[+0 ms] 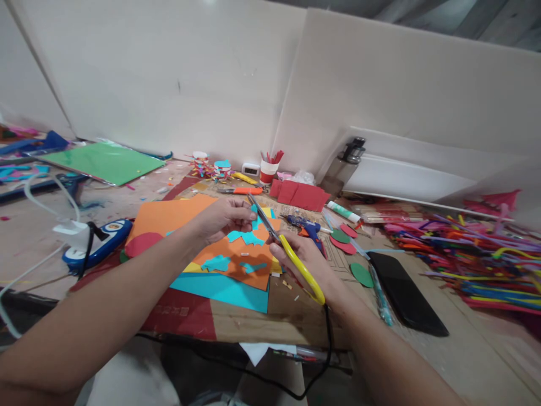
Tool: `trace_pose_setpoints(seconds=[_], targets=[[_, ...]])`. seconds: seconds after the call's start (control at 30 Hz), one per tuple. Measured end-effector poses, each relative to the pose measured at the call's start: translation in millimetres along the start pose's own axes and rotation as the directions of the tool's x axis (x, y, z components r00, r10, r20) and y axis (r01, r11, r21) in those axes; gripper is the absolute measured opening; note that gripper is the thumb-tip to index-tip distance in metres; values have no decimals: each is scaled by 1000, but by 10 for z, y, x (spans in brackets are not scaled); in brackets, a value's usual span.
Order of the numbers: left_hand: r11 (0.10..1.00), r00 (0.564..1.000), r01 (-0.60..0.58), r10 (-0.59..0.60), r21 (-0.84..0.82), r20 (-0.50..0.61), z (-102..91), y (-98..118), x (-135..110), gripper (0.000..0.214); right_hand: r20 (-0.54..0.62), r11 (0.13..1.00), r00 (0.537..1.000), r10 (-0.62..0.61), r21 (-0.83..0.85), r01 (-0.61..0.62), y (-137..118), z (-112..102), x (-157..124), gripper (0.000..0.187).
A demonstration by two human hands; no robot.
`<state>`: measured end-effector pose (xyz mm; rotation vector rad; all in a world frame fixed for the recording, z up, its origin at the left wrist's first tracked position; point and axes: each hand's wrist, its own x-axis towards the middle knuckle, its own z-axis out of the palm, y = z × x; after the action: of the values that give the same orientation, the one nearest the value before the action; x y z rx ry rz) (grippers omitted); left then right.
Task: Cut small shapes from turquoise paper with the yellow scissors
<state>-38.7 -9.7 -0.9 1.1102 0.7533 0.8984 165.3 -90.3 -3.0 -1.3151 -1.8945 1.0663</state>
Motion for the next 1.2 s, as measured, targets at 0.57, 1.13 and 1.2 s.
trace_pose_setpoints(seconds=[0.57,1.13,1.2], targets=[[1000,999,-14,13,18,31,-15,8,-6,15,61,1000,998,-9,-24,10,-97,-57,22,39],[1000,1000,9,-9,13,17,-2,28,-16,16,50,997,999,-21,-67,25,-81,-55,27,40],[1000,1000,7,-7,12,20,-7,25,-12,17,43,998,999,-32,-57,35,-68,-51,31,40]])
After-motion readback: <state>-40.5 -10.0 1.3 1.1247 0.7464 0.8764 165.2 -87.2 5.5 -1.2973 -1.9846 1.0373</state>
